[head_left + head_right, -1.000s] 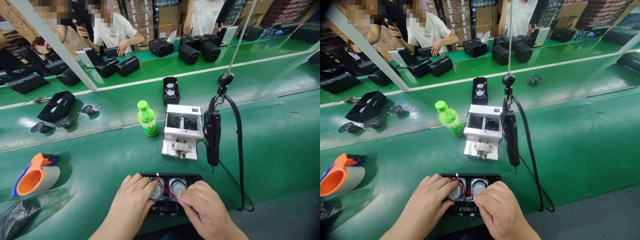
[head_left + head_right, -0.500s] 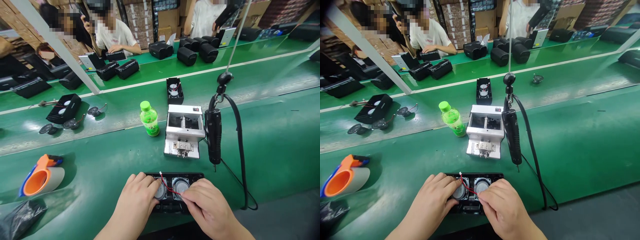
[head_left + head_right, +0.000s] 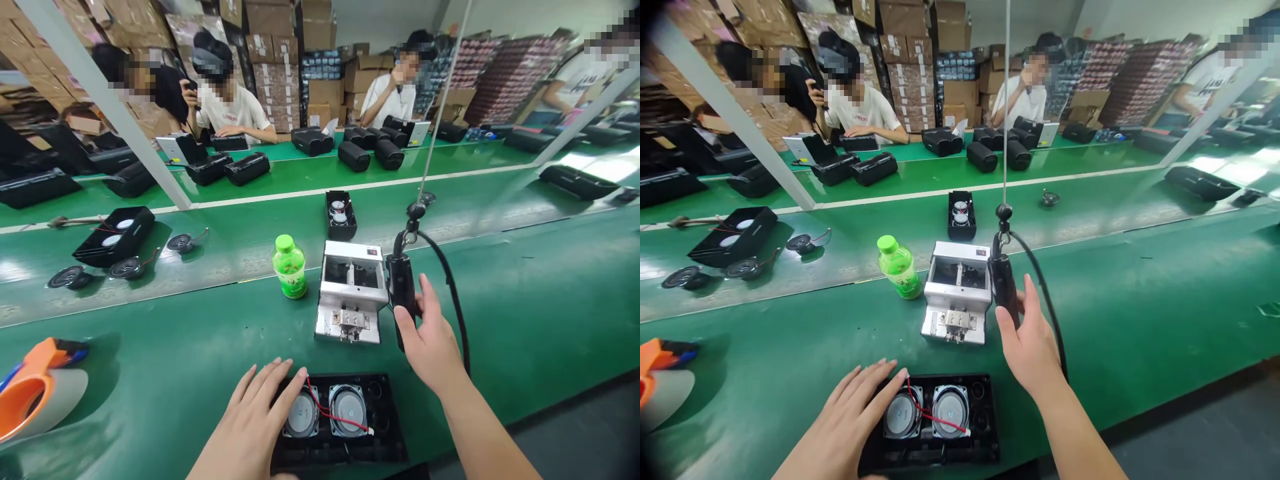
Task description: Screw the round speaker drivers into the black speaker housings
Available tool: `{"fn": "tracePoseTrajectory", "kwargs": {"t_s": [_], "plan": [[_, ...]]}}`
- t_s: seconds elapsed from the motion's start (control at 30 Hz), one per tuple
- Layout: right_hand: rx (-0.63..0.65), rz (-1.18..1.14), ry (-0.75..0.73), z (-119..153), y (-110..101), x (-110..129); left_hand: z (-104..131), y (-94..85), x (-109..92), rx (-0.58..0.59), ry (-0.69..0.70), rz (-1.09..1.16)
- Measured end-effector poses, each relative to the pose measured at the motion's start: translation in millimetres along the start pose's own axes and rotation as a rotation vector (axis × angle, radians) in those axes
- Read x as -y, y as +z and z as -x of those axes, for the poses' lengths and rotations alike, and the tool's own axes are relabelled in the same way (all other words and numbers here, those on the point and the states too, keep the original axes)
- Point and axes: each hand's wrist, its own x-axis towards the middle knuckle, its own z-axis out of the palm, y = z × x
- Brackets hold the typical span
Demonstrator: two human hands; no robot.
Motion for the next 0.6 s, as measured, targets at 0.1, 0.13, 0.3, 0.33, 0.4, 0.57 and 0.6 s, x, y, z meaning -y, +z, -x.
{"fn": "tracePoseTrajectory", "kwargs": {"t_s": [0.1, 0.13, 0.3, 0.33, 0.4, 0.57, 0.6], "plan": [[0.120, -0.174, 0.102, -18.2, -0.3, -7.8, 3.3, 8.2, 6.4, -0.010, 0.038, -0.004], [0.135, -0.242, 0.116, -20.9, -2.0, -9.5, 4.6, 9.7, 8.4, -0.020, 0.037, 0.004], [0.012, -0.562, 0.099, -18.7, -23.5, 9.6, 14.7, 19.1, 6.0, -0.055, -0.029, 0.025], [-0.013, -0.616, 0.081, -16.8, -28.2, 20.5, 15.3, 22.1, 1.9, -0.072, -0.066, 0.019], [-0.040, -0.705, 0.031, -12.9, -33.5, 47.6, 11.9, 27.3, -9.1, -0.118, -0.134, 0.004], [0.067, -0.923, -0.243, -5.2, -8.3, 109.9, -21.9, 26.6, -38.2, -0.198, -0.035, 0.003], [0.100, -0.929, -0.312, -4.2, 1.6, 115.7, -29.5, 25.4, -41.9, -0.181, -0.018, 0.021]]}}
